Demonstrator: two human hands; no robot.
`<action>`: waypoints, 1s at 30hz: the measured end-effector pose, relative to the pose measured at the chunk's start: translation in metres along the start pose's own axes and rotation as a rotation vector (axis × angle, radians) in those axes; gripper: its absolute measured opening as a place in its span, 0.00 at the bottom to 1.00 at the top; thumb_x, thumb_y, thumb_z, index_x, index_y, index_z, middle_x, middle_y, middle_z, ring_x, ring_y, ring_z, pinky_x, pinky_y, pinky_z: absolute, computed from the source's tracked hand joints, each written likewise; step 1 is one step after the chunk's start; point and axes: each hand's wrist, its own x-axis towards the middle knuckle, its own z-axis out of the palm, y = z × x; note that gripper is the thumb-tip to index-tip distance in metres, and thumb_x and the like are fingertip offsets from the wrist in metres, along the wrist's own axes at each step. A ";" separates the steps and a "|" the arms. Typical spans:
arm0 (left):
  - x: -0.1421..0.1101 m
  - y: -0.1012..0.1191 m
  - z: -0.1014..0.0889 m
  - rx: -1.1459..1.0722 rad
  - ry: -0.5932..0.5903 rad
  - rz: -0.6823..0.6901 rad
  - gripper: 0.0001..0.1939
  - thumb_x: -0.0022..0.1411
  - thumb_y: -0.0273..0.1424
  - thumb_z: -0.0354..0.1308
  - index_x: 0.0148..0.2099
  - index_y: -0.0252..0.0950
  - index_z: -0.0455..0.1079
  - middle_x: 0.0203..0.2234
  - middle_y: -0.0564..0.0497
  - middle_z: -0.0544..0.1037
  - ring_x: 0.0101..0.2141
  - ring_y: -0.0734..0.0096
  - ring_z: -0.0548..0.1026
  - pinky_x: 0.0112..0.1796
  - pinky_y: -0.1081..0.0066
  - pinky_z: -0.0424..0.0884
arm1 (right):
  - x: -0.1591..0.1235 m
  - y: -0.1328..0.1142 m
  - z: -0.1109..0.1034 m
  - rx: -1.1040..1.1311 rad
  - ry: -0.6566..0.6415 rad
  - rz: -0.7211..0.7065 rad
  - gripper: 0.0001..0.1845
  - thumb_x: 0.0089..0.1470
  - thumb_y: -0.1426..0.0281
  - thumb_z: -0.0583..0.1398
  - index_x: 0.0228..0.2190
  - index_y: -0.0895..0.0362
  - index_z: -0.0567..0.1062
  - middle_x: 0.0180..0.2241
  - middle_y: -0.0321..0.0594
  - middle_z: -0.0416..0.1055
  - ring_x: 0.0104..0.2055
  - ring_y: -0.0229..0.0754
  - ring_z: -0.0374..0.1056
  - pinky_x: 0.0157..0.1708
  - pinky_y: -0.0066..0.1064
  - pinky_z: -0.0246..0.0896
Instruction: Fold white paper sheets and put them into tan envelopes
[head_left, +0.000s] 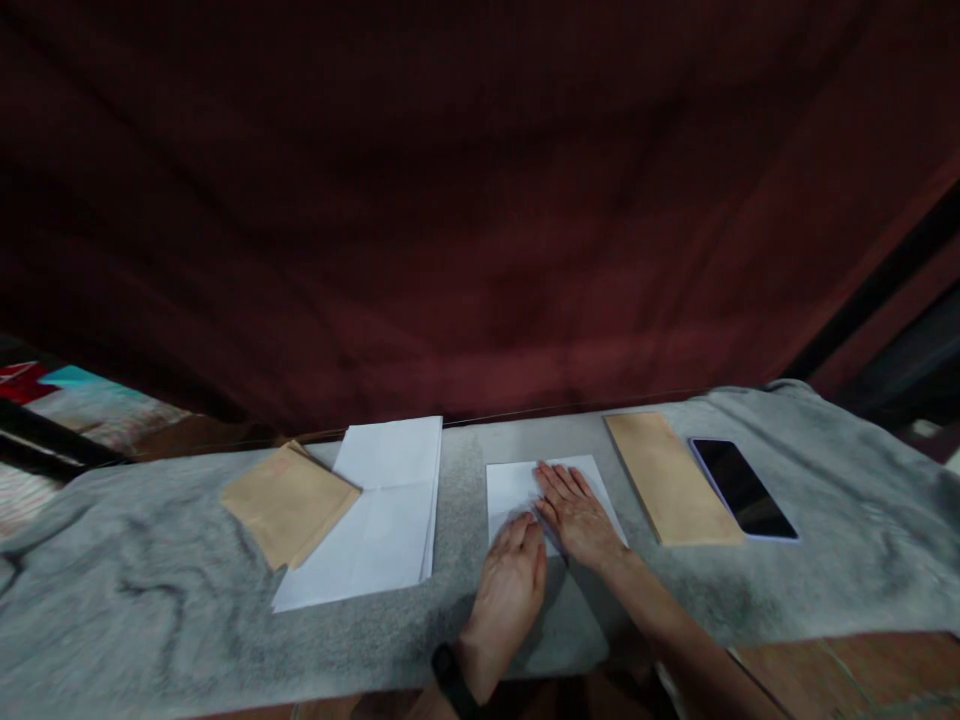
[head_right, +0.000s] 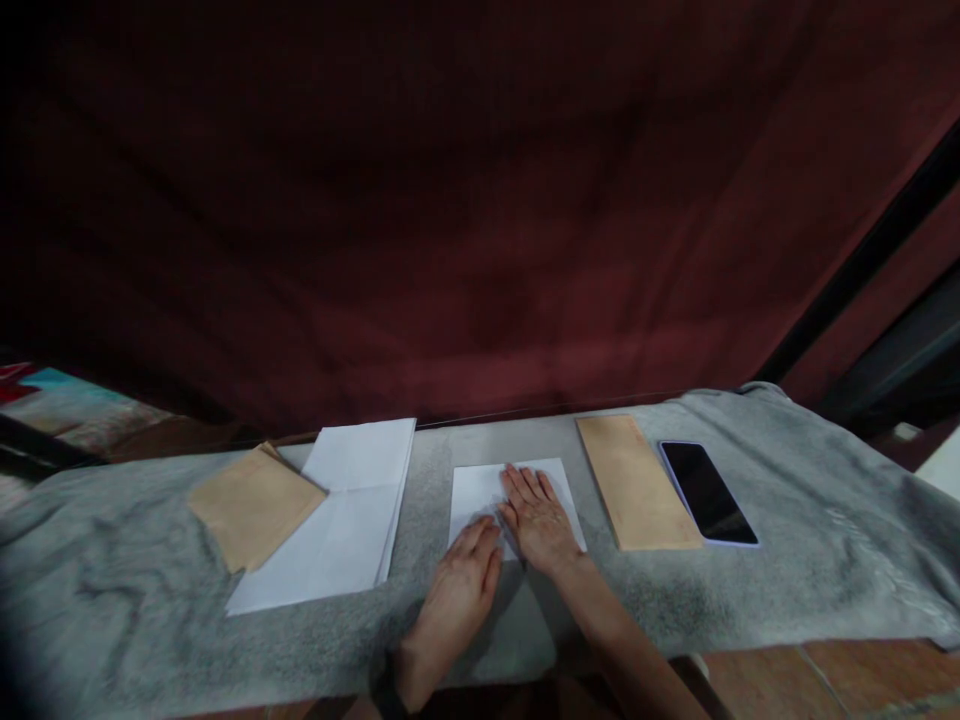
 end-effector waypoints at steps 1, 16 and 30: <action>-0.001 -0.003 0.005 0.045 0.021 0.003 0.22 0.71 0.26 0.43 0.63 0.32 0.66 0.61 0.39 0.72 0.60 0.56 0.70 0.60 0.54 0.69 | 0.000 0.000 0.000 0.001 -0.002 0.002 0.28 0.70 0.61 0.47 0.67 0.56 0.59 0.68 0.45 0.55 0.71 0.50 0.49 0.69 0.52 0.43; 0.025 -0.002 0.001 0.153 -0.100 -0.018 0.31 0.64 0.16 0.40 0.68 0.30 0.60 0.63 0.40 0.69 0.63 0.61 0.66 0.65 0.60 0.58 | -0.040 -0.012 -0.018 0.007 -0.009 -0.102 0.28 0.69 0.66 0.48 0.67 0.58 0.58 0.68 0.45 0.56 0.70 0.46 0.52 0.69 0.48 0.47; 0.046 0.004 0.010 0.270 -0.034 -0.045 0.22 0.69 0.22 0.46 0.63 0.32 0.66 0.57 0.41 0.74 0.58 0.56 0.71 0.59 0.58 0.66 | -0.076 -0.009 -0.029 0.040 -0.039 -0.226 0.37 0.67 0.58 0.54 0.70 0.56 0.49 0.68 0.45 0.57 0.70 0.46 0.52 0.70 0.48 0.49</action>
